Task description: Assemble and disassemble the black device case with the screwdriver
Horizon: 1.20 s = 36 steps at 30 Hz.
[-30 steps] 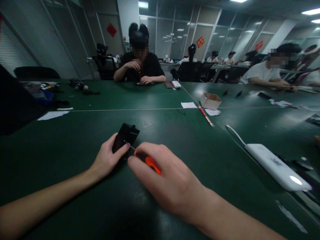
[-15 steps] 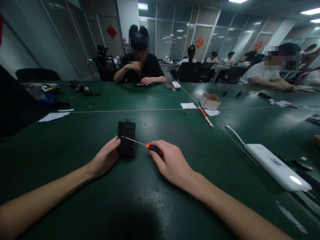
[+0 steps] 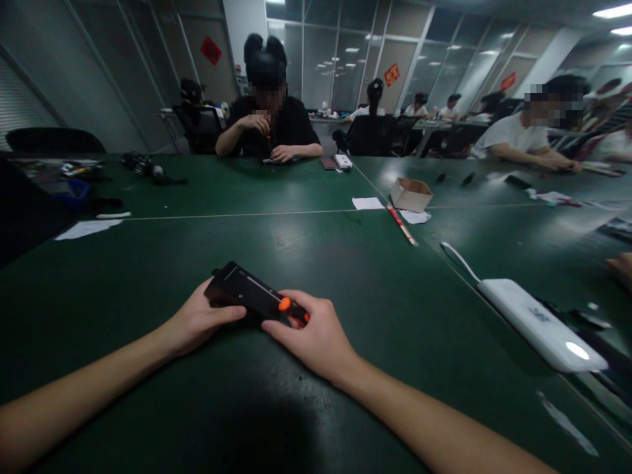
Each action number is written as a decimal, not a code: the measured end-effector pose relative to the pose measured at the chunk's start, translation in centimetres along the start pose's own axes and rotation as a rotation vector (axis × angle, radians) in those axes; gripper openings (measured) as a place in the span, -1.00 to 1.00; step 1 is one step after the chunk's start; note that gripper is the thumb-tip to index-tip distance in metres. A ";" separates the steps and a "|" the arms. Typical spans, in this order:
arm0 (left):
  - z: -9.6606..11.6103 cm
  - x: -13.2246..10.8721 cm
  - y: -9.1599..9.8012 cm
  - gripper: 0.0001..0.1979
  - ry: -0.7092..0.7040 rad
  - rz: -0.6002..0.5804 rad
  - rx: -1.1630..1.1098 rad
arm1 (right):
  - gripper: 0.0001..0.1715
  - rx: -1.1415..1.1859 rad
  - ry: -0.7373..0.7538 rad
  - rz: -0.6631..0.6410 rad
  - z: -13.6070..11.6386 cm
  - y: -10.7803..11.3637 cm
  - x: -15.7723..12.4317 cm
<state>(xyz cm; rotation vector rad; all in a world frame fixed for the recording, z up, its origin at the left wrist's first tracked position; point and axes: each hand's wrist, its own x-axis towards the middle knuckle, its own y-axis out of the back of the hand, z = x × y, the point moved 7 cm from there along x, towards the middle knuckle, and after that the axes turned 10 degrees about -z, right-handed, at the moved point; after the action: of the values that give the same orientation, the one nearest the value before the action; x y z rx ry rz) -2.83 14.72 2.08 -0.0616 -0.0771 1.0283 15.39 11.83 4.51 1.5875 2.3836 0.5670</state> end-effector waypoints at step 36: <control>3.3 -1.8 -1.5 -0.67 -0.247 0.065 0.822 | -0.43 -1.515 0.703 0.087 -9.5 6.2 -2.7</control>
<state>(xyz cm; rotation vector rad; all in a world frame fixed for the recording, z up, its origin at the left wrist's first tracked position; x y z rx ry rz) -2.75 12.47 5.40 0.8142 0.1280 1.0633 17.92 9.66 15.71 0.7334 1.2113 2.3989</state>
